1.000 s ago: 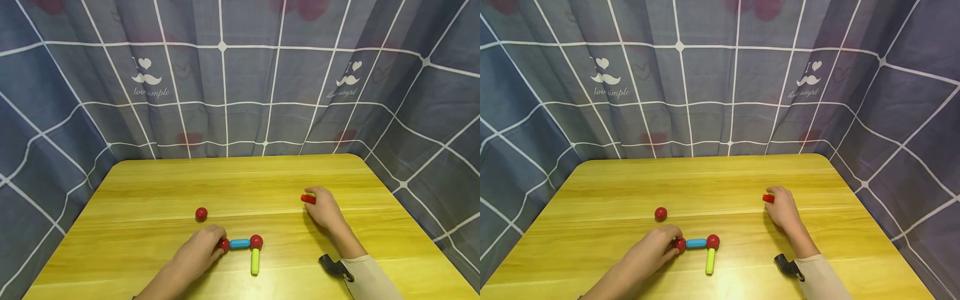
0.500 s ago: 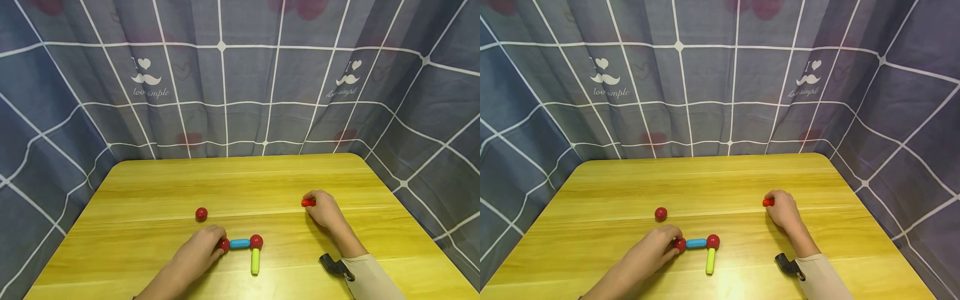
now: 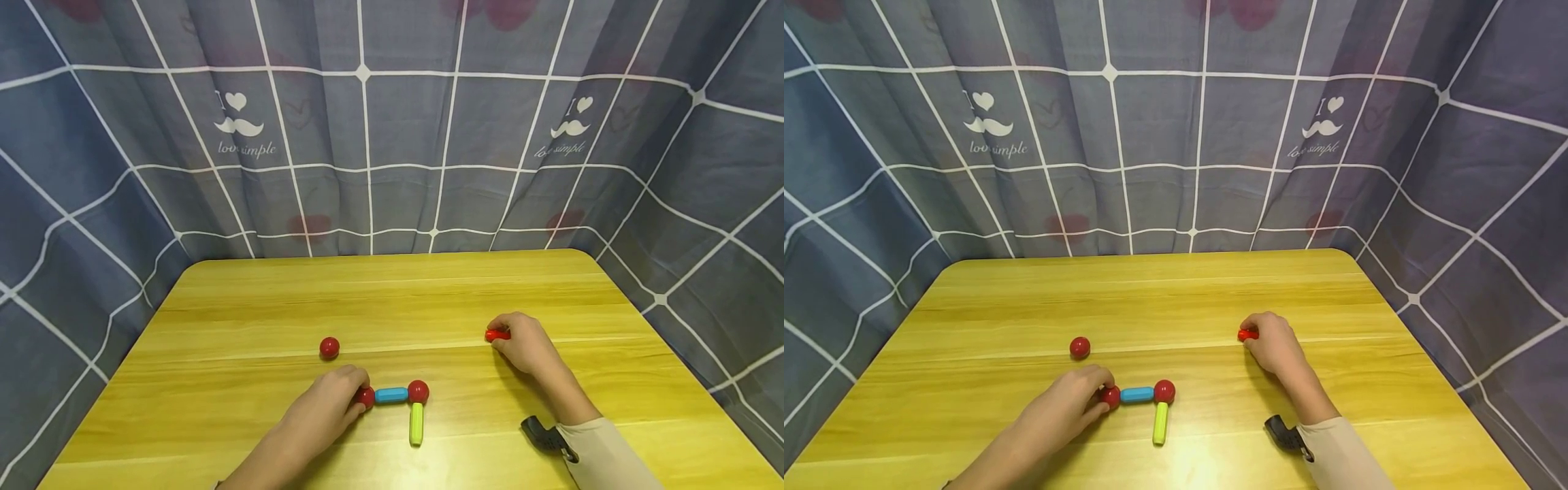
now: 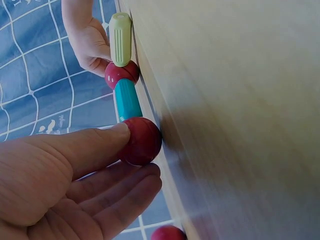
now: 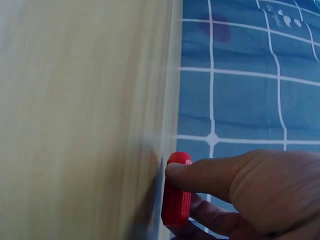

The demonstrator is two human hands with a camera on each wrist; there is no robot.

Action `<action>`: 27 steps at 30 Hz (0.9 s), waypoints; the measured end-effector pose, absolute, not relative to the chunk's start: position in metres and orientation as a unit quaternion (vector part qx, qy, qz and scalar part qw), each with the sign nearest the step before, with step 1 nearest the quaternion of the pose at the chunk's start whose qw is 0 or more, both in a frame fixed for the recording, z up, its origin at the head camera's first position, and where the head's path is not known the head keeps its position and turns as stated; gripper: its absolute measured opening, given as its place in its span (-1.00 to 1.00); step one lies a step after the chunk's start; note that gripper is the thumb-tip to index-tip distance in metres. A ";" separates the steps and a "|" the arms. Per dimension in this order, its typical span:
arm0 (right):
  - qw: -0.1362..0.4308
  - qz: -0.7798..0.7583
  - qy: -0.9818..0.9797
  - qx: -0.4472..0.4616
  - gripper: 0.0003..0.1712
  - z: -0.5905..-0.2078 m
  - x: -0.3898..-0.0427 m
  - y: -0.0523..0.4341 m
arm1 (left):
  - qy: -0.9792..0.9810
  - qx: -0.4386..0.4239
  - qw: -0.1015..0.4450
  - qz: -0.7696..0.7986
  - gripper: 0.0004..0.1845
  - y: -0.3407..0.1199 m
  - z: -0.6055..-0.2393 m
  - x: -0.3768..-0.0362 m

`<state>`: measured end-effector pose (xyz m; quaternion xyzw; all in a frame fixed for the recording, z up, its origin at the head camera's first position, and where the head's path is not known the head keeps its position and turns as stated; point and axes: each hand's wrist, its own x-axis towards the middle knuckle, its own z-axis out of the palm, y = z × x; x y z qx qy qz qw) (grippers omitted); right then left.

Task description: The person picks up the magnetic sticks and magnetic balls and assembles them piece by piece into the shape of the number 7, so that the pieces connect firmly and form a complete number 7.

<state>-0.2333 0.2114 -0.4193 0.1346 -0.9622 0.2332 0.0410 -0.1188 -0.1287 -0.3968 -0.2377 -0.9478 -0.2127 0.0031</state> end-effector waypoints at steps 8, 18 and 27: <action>0.004 0.232 -0.961 0.148 -0.76 -0.413 -0.221 0.193 | -0.948 -0.238 0.002 -0.213 -0.81 -0.128 -0.395 -0.118; -0.016 0.227 -0.958 0.175 -0.82 -0.413 -0.200 0.170 | -0.947 -0.241 0.007 -0.214 -0.82 -0.128 -0.396 -0.117; -0.032 0.218 -0.947 0.232 -0.85 -0.411 -0.180 0.157 | -0.947 -0.241 0.009 -0.213 -0.83 -0.129 -0.397 -0.118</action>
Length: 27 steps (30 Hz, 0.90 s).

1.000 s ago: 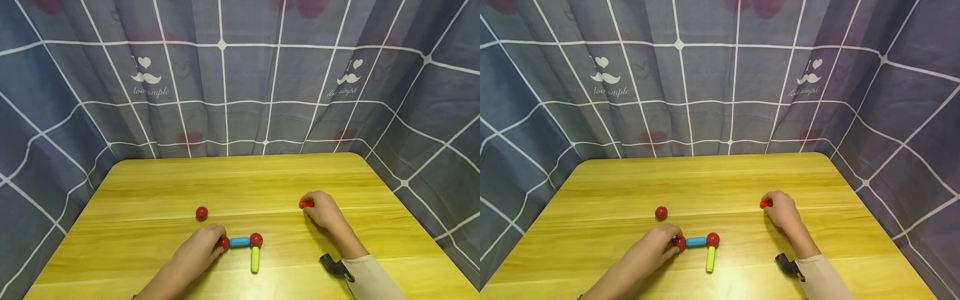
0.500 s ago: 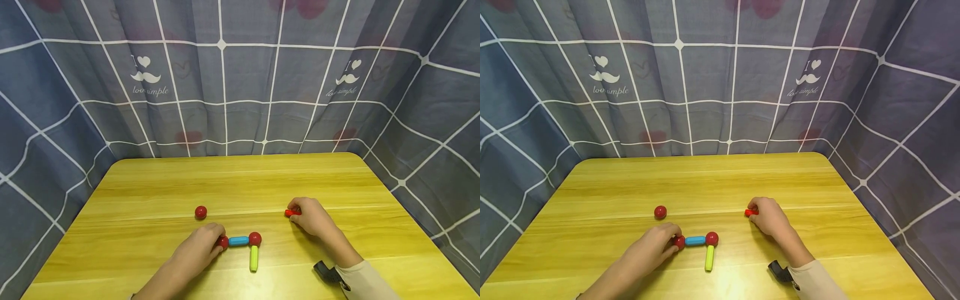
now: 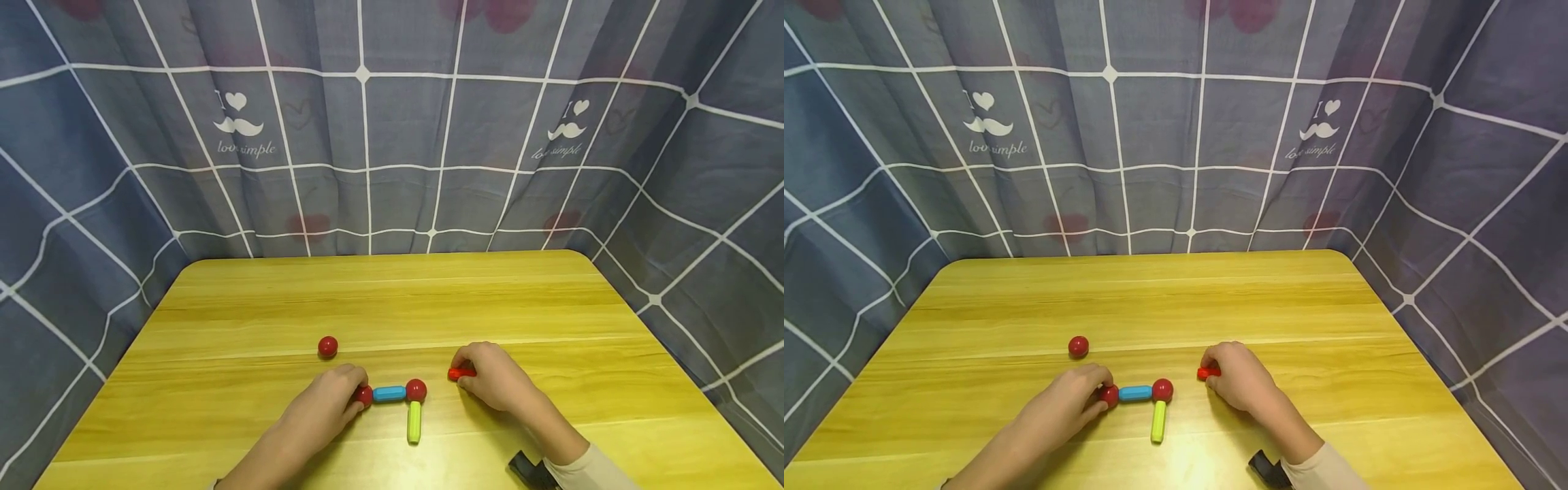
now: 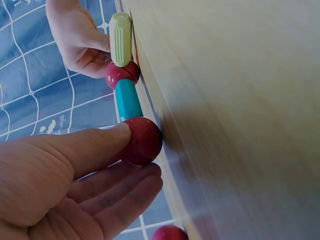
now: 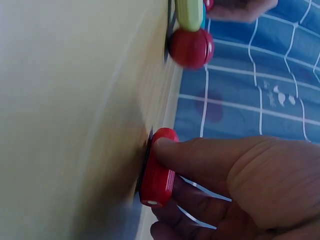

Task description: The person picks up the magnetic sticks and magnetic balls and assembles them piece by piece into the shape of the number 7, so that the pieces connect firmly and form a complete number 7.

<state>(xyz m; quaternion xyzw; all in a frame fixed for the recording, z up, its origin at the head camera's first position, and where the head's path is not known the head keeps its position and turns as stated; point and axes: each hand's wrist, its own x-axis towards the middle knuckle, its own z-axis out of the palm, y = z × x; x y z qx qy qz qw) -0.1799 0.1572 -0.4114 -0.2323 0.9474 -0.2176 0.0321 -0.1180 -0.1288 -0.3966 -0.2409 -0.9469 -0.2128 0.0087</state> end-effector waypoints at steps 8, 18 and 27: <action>0.063 -0.215 0.936 -0.272 -0.85 -0.411 -0.161 0.150 | -0.947 -0.241 0.005 -0.214 -0.83 -0.129 -0.397 -0.118; 0.091 -0.238 0.924 -0.285 -0.83 -0.408 -0.142 0.143 | -0.949 -0.238 0.008 -0.209 -0.82 -0.129 -0.397 -0.118; 0.089 -0.244 0.917 -0.302 -0.81 -0.405 -0.130 0.139 | -0.948 -0.238 0.012 -0.211 -0.81 -0.128 -0.400 -0.119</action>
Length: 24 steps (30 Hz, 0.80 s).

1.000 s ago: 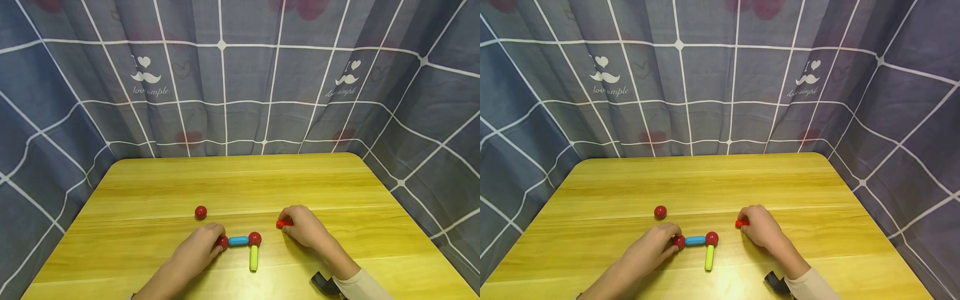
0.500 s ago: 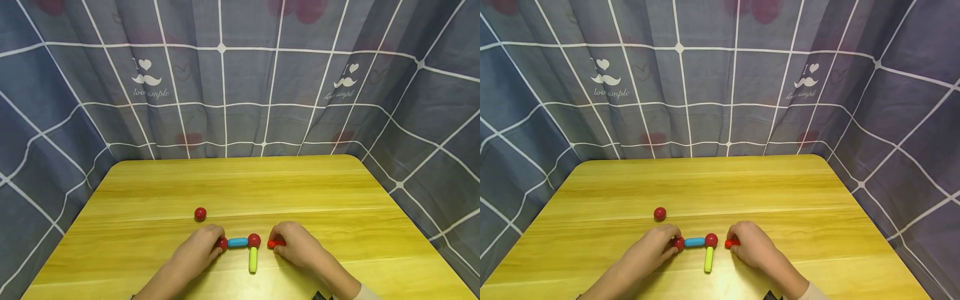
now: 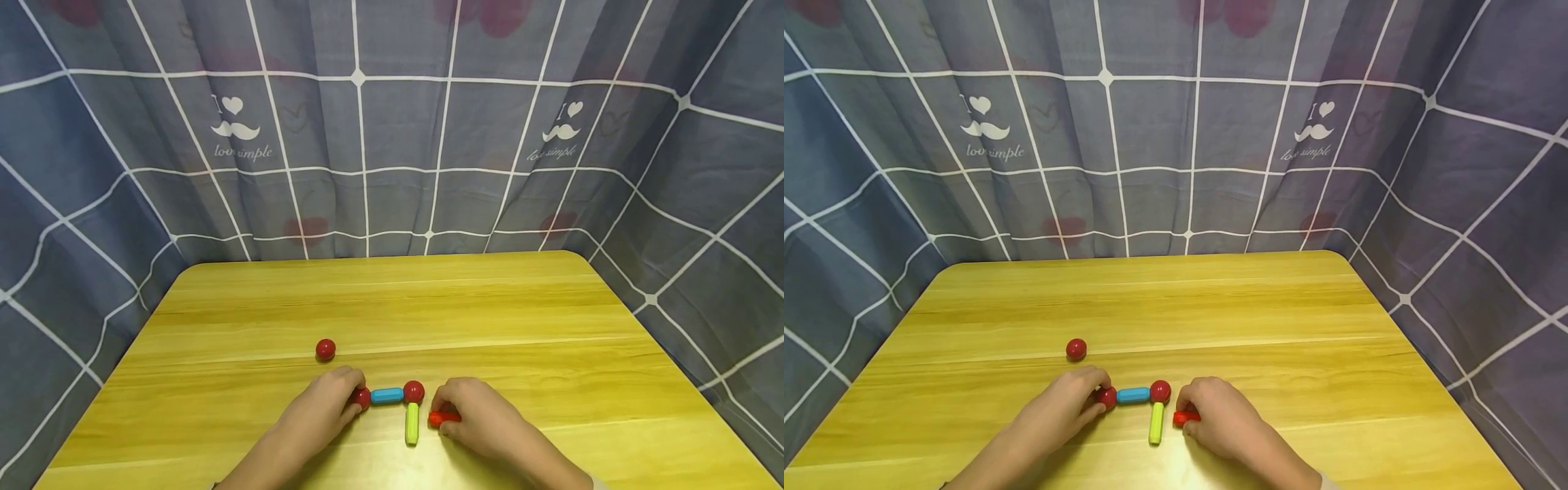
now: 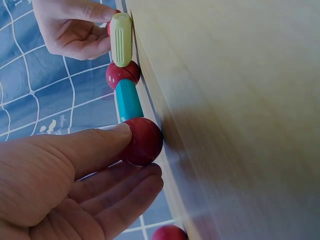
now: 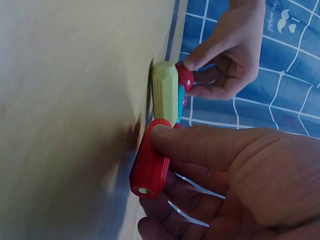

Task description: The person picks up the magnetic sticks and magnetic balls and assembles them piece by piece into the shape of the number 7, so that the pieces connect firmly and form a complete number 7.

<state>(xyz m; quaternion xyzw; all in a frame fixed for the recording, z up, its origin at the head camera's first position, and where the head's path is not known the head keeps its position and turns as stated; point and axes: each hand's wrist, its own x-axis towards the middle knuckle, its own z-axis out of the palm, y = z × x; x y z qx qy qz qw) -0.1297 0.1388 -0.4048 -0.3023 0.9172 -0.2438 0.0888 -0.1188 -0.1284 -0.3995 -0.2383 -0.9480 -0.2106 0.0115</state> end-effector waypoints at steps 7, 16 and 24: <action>0.098 -0.241 0.913 -0.314 -0.80 -0.405 -0.122 0.135 | -0.948 -0.239 0.011 -0.211 -0.81 -0.129 -0.399 -0.119; 0.120 -0.258 0.904 -0.321 -0.76 -0.405 -0.114 0.132 | -0.948 -0.238 0.012 -0.211 -0.81 -0.129 -0.398 -0.118; 0.139 -0.277 0.897 -0.316 -0.76 -0.407 -0.103 0.128 | -0.949 -0.236 0.010 -0.208 -0.81 -0.129 -0.398 -0.119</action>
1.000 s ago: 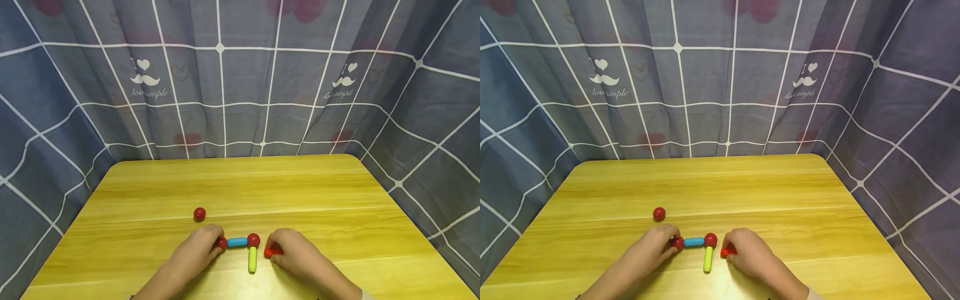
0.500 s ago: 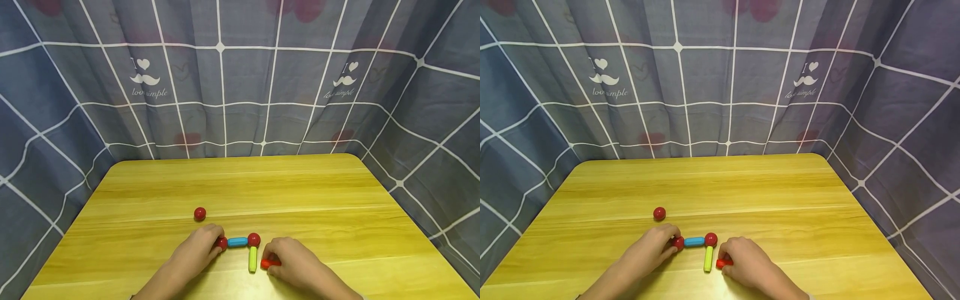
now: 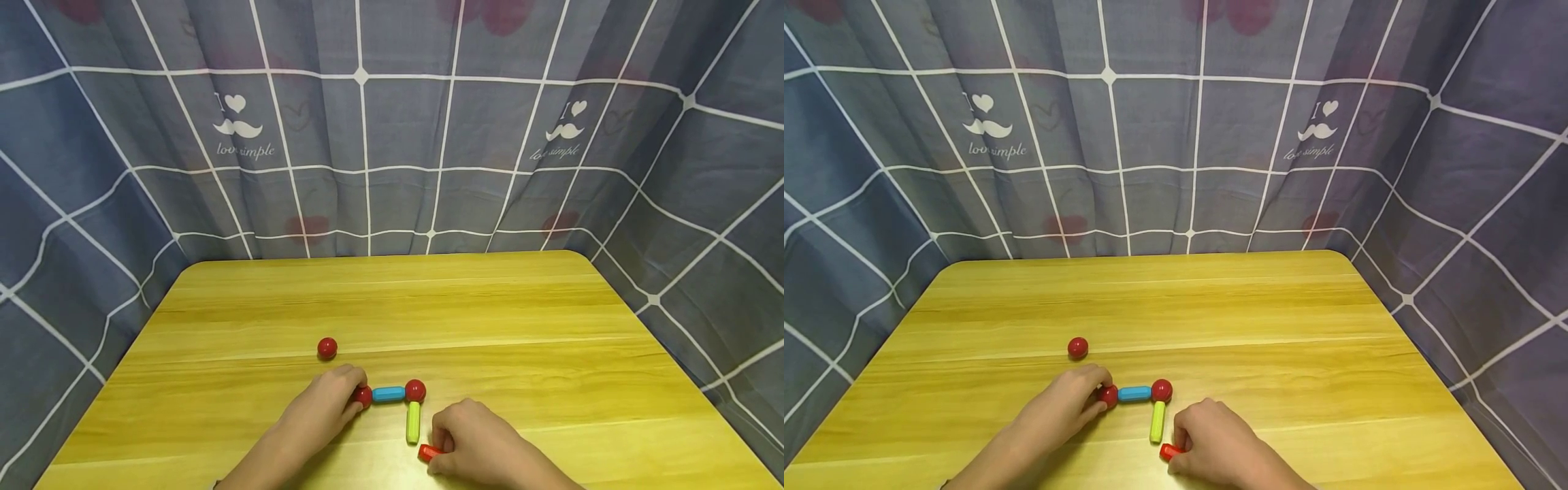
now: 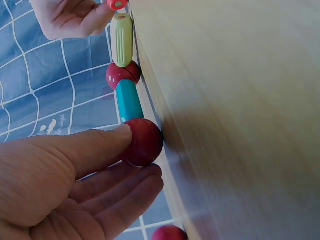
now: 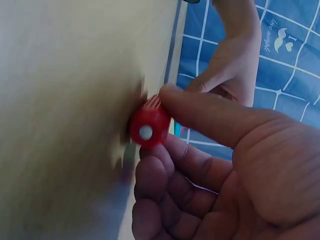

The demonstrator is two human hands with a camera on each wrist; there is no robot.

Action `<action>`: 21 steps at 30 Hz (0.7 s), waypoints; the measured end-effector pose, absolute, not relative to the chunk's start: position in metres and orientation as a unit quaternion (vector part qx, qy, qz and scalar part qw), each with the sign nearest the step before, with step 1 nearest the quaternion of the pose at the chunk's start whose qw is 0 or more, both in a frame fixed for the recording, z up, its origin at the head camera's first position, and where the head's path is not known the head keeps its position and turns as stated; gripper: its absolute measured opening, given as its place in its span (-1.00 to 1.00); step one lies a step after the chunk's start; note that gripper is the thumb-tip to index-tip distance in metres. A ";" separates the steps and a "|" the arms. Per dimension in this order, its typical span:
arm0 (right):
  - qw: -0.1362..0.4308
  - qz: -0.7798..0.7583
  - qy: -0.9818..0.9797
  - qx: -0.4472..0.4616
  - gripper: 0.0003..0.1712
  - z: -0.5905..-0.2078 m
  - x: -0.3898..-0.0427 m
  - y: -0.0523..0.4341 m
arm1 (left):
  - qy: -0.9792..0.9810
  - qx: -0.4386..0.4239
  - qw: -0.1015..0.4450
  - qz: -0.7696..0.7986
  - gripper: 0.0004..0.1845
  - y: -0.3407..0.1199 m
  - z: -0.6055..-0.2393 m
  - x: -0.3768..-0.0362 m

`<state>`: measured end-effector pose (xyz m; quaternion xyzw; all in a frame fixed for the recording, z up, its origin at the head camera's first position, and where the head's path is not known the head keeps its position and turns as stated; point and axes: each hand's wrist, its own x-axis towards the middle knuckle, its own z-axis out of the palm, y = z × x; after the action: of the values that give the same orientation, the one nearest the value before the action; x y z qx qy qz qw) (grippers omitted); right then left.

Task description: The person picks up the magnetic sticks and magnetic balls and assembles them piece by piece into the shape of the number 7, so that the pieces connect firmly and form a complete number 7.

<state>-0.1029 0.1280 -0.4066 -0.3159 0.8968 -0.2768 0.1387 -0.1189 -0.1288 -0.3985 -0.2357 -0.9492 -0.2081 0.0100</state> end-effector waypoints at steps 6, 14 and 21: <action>0.123 -0.252 0.903 -0.326 -0.66 -0.408 -0.099 0.124 | -0.950 -0.237 0.010 -0.205 -0.81 -0.129 -0.399 -0.119; 0.120 -0.235 0.909 -0.323 -0.58 -0.411 -0.097 0.118 | -0.948 -0.239 0.013 -0.208 -0.82 -0.129 -0.400 -0.119; 0.128 -0.233 0.912 -0.314 -0.55 -0.413 -0.096 0.114 | -0.948 -0.239 0.022 -0.207 -0.83 -0.129 -0.401 -0.119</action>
<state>-0.0955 0.1136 -0.4132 -0.3138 0.9115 -0.2331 0.1279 -0.1186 -0.1292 -0.4009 -0.2392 -0.9485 -0.2067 0.0216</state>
